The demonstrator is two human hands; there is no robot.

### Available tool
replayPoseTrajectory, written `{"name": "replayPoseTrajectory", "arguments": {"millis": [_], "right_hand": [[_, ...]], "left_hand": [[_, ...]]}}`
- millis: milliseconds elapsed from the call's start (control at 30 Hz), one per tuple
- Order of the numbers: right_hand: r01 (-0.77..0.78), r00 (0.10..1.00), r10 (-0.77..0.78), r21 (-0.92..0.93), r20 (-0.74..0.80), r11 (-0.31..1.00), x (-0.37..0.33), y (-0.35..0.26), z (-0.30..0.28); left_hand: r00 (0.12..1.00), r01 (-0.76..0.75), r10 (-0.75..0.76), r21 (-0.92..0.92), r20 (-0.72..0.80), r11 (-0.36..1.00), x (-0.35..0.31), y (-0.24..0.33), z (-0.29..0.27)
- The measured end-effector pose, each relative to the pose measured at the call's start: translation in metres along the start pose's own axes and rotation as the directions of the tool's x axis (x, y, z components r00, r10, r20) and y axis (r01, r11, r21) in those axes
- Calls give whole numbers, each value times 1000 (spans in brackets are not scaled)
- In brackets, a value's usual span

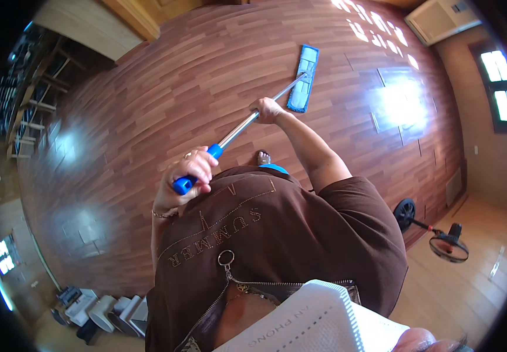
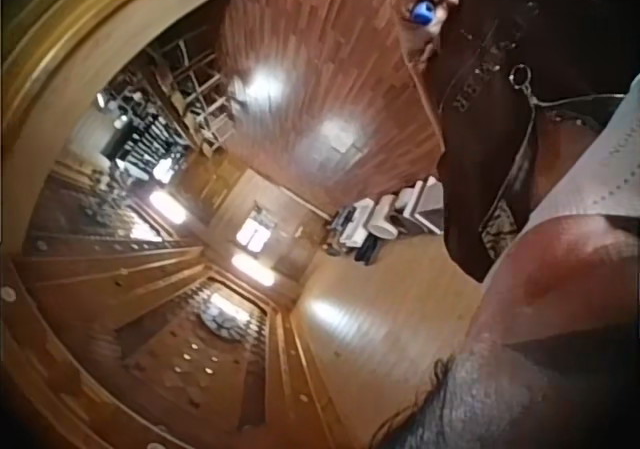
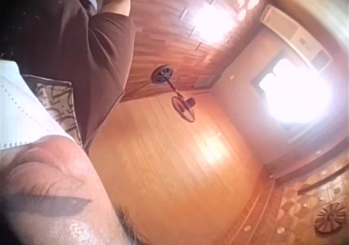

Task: The person mops the wooden floor using a flat mop.

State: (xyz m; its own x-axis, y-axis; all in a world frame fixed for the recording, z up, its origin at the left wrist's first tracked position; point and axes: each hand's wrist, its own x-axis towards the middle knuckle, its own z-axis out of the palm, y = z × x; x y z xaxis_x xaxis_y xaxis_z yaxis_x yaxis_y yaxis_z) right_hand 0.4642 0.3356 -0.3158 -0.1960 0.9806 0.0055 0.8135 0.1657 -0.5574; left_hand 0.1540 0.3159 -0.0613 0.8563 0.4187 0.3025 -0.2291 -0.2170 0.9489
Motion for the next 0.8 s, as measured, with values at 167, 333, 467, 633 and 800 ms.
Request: {"name": "replayPoseTrajectory", "arguments": {"millis": [167,333,467,633,800], "right_hand": [[-241,955,242,29,-172,970,-73,35,-26],[-278,869,309,135,-385,951,-136,31,-28],[-353,797,382,151,-469,923,-165,0,-28],[-466,729,496,189,-472,864,-175,-42,-10],[-329,836,384,200,-393,923,-157,-96,-28]], "left_hand": [[969,-17,23,-27,247,999,57,-19,21],[945,46,13,-175,326,984,87,-23,30],[933,57,23,-210,359,976,97,-17,28],[895,0,137,-307,424,952,101,0,8],[884,-26,149,-270,444,962,99,61,-17]]}}
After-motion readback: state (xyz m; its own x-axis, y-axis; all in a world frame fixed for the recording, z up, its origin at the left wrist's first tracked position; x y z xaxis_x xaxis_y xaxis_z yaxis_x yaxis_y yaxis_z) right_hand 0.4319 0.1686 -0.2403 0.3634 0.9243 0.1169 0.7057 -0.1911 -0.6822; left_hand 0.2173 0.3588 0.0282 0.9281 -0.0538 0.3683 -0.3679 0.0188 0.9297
